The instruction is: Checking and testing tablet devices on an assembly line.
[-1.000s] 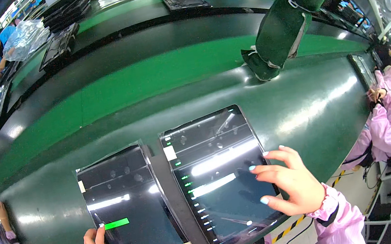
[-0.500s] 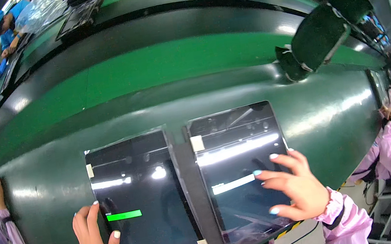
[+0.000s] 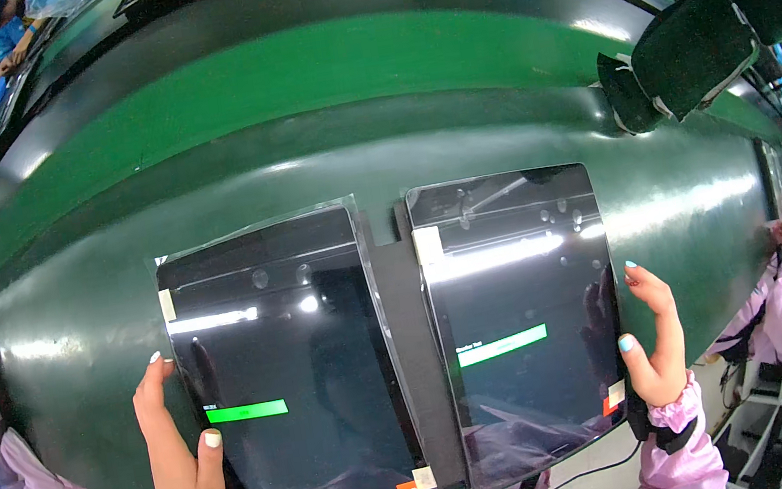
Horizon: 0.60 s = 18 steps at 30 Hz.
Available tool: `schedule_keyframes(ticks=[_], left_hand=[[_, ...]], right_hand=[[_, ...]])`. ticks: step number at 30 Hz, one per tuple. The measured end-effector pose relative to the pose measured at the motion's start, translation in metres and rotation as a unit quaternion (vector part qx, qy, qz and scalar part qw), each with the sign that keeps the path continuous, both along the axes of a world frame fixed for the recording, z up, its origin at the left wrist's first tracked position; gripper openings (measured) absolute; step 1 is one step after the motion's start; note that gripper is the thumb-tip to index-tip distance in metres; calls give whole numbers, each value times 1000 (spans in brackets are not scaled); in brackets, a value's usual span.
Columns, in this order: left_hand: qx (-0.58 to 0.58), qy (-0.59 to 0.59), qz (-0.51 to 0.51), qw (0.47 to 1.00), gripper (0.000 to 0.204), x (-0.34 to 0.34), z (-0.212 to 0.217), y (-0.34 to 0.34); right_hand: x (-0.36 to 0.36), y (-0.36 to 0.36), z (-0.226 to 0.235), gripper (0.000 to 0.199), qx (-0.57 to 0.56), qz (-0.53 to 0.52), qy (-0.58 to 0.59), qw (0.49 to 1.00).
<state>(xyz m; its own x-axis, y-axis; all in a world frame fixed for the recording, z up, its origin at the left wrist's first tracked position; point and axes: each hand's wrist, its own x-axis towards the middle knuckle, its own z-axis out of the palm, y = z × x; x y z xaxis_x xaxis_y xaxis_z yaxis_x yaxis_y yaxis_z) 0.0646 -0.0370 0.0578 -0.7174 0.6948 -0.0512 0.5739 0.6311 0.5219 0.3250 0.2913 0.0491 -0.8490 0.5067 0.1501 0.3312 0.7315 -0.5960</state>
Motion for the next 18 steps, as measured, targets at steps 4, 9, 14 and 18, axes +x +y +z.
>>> schedule_keyframes(ticks=[4, 9, 14, 18], left_hand=[[19, 38, -8, 999, 56, 1, 0, 1], [15, 78, -80, 994, 35, 7, 7, 4], [15, 99, -139, 985, 30, 15, 13, 8], [6, 104, -162, 981, 30, 17, 10, 12]], right_hand=[[-1, 4, 1, 43, 15, -6, 23, 1000], [-4, 3, 5, 37, 25, 25, -11, 999], [-7, 1, 7, 35, 45, 34, -6, 998], [-8, -1, 9, 32, 79, 48, -3, 996]])
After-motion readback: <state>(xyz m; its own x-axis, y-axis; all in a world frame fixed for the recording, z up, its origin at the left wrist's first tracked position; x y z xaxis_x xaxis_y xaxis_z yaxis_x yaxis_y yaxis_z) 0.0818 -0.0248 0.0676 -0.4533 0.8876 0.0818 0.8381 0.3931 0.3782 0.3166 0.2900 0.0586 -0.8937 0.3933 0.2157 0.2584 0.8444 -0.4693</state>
